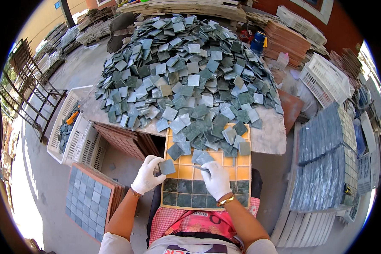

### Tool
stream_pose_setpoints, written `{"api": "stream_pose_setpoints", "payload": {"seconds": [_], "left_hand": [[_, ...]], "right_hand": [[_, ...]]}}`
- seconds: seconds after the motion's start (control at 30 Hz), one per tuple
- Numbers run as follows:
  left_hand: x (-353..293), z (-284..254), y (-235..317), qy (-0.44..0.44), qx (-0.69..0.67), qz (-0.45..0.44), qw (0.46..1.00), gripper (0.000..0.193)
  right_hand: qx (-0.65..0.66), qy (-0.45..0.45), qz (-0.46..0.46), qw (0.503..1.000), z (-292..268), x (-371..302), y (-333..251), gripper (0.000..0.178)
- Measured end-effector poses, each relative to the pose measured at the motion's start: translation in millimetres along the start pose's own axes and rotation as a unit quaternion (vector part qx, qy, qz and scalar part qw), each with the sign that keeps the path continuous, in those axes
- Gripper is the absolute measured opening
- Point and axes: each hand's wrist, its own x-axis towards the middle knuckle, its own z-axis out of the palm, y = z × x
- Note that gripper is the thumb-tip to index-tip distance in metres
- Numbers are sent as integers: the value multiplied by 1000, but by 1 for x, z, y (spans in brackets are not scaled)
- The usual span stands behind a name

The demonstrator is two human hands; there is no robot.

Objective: The person places small square tiles onto a mesh-backed tile sheet, arranging them in a grid pattern. The person handles the tile sheet and individual tiles by hand, working at a table with a large pile of tiles nearby.

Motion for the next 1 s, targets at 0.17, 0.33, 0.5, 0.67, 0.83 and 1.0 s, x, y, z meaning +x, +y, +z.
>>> {"api": "stream_pose_setpoints", "payload": {"seconds": [0.17, 0.33, 0.5, 0.67, 0.83, 1.0], "left_hand": [[-18, 6, -5, -62, -17, -11, 998, 56], [-18, 10, -4, -42, 15, 0, 999, 60], [-19, 11, -6, -16, 61, 43, 997, 49], [-11, 5, -9, 13, 53, 48, 997, 24], [10, 12, -13, 44, -16, -29, 998, 13], [6, 20, -14, 34, 9, -17, 999, 29]], "right_hand": [[-80, -107, -109, 985, 21, -13, -14, 25], [-98, -140, -113, 979, 23, -13, -7, 28], [-142, -135, -139, 971, 27, -7, -12, 32], [-98, -52, -157, 981, 27, 7, -6, 25], [-15, -107, -48, 993, 34, 32, 0, 17], [-98, -158, 7, 983, 32, 26, -23, 20]]}}
